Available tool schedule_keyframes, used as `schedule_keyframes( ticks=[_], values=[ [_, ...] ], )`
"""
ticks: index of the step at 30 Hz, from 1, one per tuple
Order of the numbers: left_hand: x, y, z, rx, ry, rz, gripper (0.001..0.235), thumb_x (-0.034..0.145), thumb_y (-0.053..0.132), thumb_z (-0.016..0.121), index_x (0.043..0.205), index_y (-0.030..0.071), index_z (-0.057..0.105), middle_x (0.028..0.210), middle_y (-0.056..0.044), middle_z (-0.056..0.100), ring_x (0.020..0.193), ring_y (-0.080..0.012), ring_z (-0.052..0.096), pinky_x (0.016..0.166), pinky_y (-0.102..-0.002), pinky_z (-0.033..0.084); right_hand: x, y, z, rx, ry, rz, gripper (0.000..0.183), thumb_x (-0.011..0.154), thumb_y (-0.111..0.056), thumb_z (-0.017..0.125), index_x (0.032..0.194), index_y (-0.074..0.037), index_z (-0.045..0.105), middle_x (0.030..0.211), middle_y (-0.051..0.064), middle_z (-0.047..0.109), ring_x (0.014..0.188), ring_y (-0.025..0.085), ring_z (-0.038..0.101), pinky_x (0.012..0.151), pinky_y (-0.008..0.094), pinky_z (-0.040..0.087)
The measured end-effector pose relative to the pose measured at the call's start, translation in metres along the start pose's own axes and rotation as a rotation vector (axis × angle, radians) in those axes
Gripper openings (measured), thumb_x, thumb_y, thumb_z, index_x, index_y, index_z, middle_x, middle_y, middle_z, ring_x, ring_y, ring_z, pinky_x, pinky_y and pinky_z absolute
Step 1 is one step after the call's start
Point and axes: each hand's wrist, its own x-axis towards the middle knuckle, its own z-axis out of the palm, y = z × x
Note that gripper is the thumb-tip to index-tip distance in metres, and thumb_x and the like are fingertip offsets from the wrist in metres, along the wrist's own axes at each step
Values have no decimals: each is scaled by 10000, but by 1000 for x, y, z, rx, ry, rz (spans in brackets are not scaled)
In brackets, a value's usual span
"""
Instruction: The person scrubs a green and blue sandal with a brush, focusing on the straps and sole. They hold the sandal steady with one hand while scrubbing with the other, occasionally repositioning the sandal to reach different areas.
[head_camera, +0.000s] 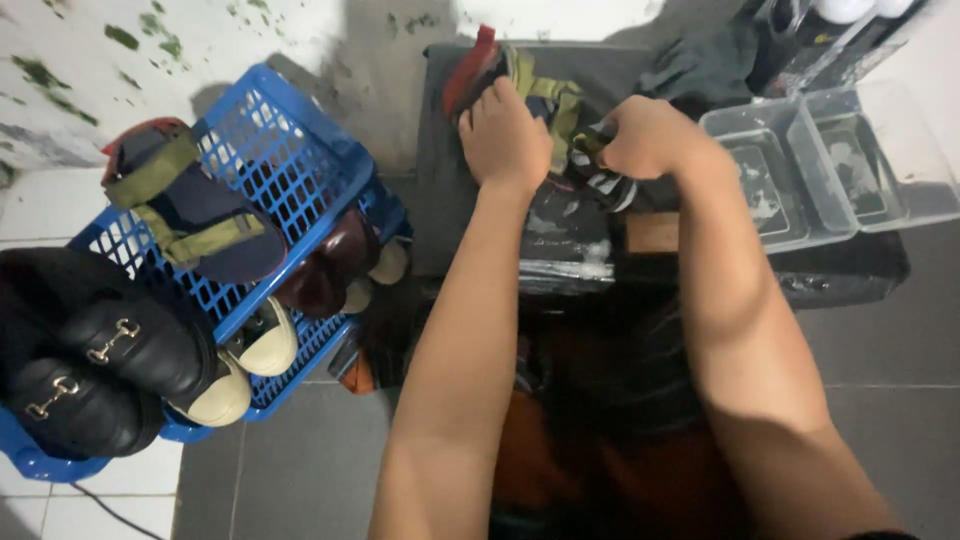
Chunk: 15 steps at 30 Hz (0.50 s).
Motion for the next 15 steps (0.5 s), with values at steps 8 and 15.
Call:
schedule_keyframes(
  ticks=[8,15],
  values=[
    [3,0,-1,-5,-1,-37,486,991,302,629,1402,78,499,1407,-109,593,1333,-324,539,1182,-537,366,0,-6,1,44,-49,-41,303,842,10,490,652,-85,274,597,88,274,576,230,229,555,436,179],
    [2,8,2,89,-4,-97,539,991,300,574,1466,75,457,1477,-106,552,1376,-311,503,1189,-520,344,-6,-13,-9,63,73,127,621,830,-47,484,1431,-141,609,1258,146,687,1039,390,665,722,519,532]
  ],
)
